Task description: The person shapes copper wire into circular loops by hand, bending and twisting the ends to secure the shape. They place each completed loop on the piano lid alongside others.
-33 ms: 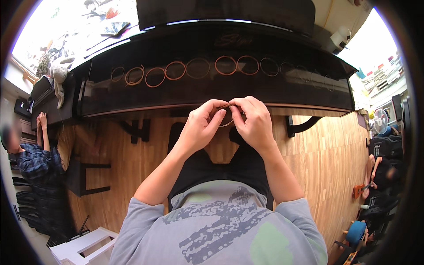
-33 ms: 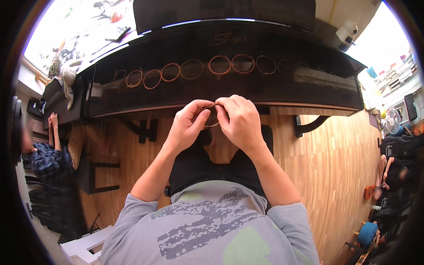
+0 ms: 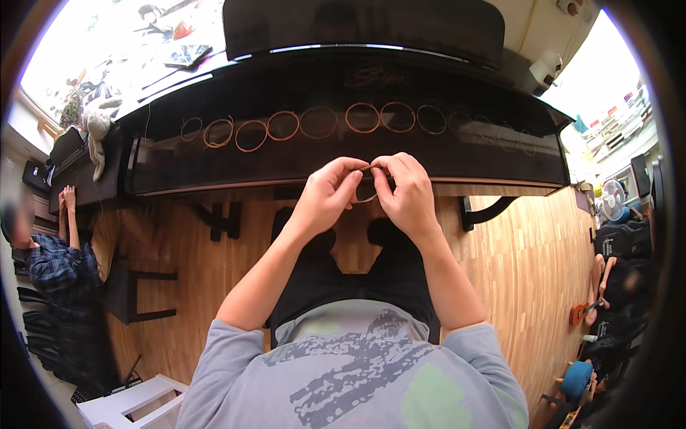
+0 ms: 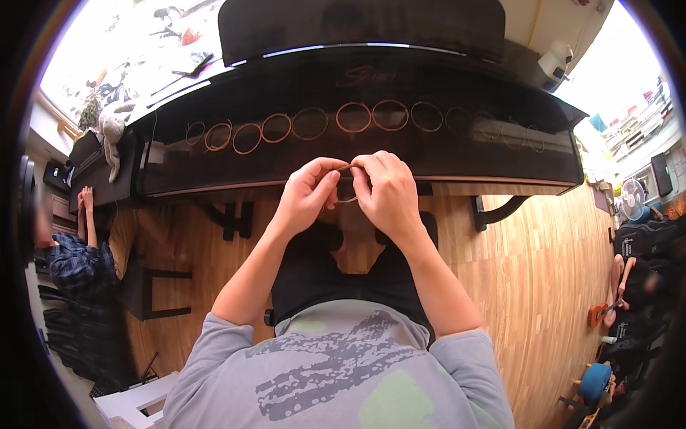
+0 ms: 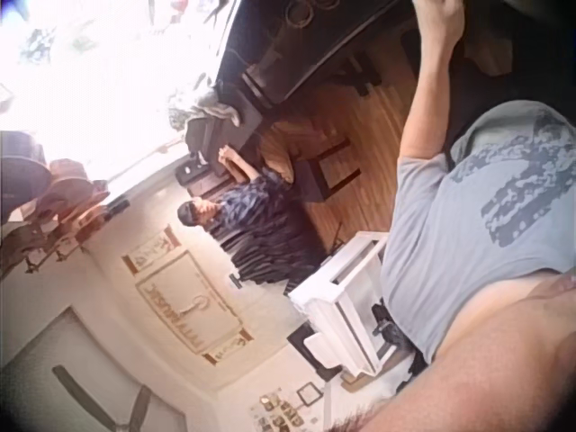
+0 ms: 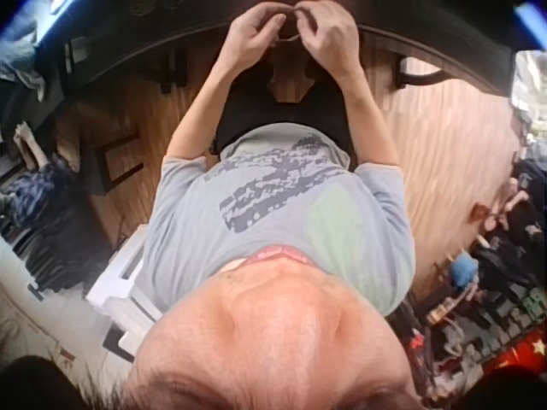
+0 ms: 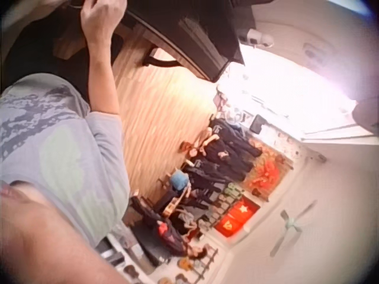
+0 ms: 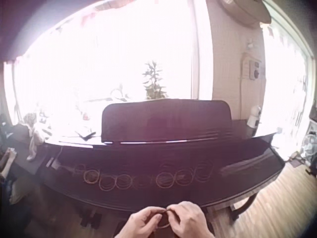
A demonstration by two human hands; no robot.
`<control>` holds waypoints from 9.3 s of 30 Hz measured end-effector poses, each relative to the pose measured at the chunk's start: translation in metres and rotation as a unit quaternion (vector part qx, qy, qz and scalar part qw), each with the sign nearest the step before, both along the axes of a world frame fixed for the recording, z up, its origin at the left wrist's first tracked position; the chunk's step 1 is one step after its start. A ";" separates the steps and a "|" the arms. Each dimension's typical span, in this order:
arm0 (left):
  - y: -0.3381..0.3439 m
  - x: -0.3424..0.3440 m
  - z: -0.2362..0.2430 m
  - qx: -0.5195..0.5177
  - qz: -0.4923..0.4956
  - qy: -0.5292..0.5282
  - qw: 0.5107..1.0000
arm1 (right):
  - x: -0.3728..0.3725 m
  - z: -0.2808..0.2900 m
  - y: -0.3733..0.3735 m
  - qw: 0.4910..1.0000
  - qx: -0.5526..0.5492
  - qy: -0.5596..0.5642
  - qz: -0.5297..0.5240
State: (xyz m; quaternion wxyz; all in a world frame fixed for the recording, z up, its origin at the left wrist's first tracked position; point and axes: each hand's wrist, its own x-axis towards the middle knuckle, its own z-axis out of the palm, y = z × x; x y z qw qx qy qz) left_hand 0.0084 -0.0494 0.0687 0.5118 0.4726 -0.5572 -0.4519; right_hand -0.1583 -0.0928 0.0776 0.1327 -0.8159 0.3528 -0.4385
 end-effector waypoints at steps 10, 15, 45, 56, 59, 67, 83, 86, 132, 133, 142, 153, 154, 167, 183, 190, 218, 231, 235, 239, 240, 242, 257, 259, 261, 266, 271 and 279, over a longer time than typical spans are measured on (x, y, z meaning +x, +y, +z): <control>-0.074 0.037 -0.032 0.056 -0.098 0.134 0.984 | -0.005 -0.048 -0.081 0.879 0.403 -0.220 0.128; -0.069 0.041 -0.055 -0.066 -0.033 0.239 0.968 | -0.009 -0.046 -0.083 0.847 0.436 -0.257 0.162; -0.010 -0.008 -0.045 -0.002 -0.062 0.410 0.910 | -0.005 -0.012 -0.031 0.774 0.492 -0.356 0.178; 0.001 -0.010 -0.023 0.002 -0.122 0.414 0.902 | 0.000 -0.019 -0.031 0.716 0.560 -0.372 0.188; 0.006 -0.012 -0.017 -0.006 -0.071 0.296 0.953 | 0.002 -0.017 -0.031 0.748 0.531 -0.362 0.168; 0.005 -0.020 -0.016 0.029 0.034 0.260 0.964 | 0.005 -0.012 -0.015 0.849 0.408 -0.322 0.096; 0.006 -0.010 -0.025 0.016 0.068 0.248 0.966 | 0.006 -0.011 -0.003 0.941 0.207 -0.260 0.070; 0.007 -0.011 -0.025 -0.046 0.084 0.230 0.968 | 0.007 -0.002 -0.006 0.892 0.312 -0.318 0.071; 0.005 0.011 -0.037 -0.072 0.186 0.036 0.979 | 0.004 -0.017 -0.017 0.832 0.424 -0.351 0.072; 0.000 0.015 -0.031 -0.111 0.181 -0.064 0.975 | 0.002 -0.016 -0.016 0.821 0.437 -0.358 0.086; 0.000 0.028 -0.011 -0.073 0.110 -0.192 0.973 | -0.009 -0.011 -0.018 0.751 0.497 -0.409 0.144; 0.001 0.028 0.003 -0.037 0.072 -0.083 0.993 | -0.011 -0.007 -0.016 0.794 0.460 -0.372 0.138; 0.002 0.025 0.003 -0.037 0.086 -0.078 0.993 | -0.010 -0.006 -0.016 0.799 0.457 -0.368 0.134; 0.016 0.009 -0.002 -0.086 0.076 -0.210 0.971 | -0.004 0.006 0.027 0.789 0.499 -0.280 0.223; 0.045 0.003 -0.035 -0.116 0.015 -0.119 0.986 | -0.008 -0.072 0.035 0.667 0.595 -0.295 0.337; 0.048 -0.012 -0.041 -0.023 -0.035 0.184 0.982 | -0.007 -0.082 0.035 0.671 0.613 -0.312 0.277; 0.045 -0.009 -0.074 0.036 0.060 0.161 0.984 | 0.007 -0.080 0.071 0.904 0.366 -0.192 0.110; 0.033 -0.026 -0.043 0.018 0.102 0.384 0.918 | 0.013 -0.088 0.070 0.558 0.676 -0.418 0.238; 0.035 -0.022 -0.046 0.062 0.048 0.420 0.904 | 0.007 -0.083 0.058 0.551 0.669 -0.441 0.232; 0.033 -0.021 -0.059 0.108 0.016 0.456 0.883 | 0.000 -0.093 0.056 0.615 0.645 -0.410 0.191; 0.033 -0.021 -0.061 0.124 0.005 0.469 0.874 | -0.001 -0.095 0.056 0.630 0.636 -0.408 0.178; 0.034 -0.021 -0.058 0.155 -0.005 0.462 0.873 | -0.001 -0.092 0.055 0.620 0.623 -0.439 0.183; 0.030 -0.026 -0.053 0.148 0.049 0.421 0.893 | 0.001 -0.080 0.062 0.597 0.647 -0.458 0.123; 0.028 -0.026 -0.054 0.139 0.067 0.416 0.896 | 0.000 -0.079 0.063 0.607 0.643 -0.451 0.122; 0.026 -0.028 -0.057 0.123 0.100 0.405 0.901 | -0.001 -0.081 0.064 0.608 0.636 -0.457 0.134; 0.024 -0.030 -0.065 0.102 0.150 0.341 0.922 | 0.000 -0.074 0.066 0.615 0.627 -0.451 0.159; 0.023 -0.031 -0.065 0.086 0.173 0.281 0.940 | -0.002 -0.075 0.069 0.660 0.596 -0.434 0.144; 0.029 -0.032 -0.076 0.072 0.146 0.221 0.961 | 0.003 -0.068 0.067 0.648 0.612 -0.441 0.108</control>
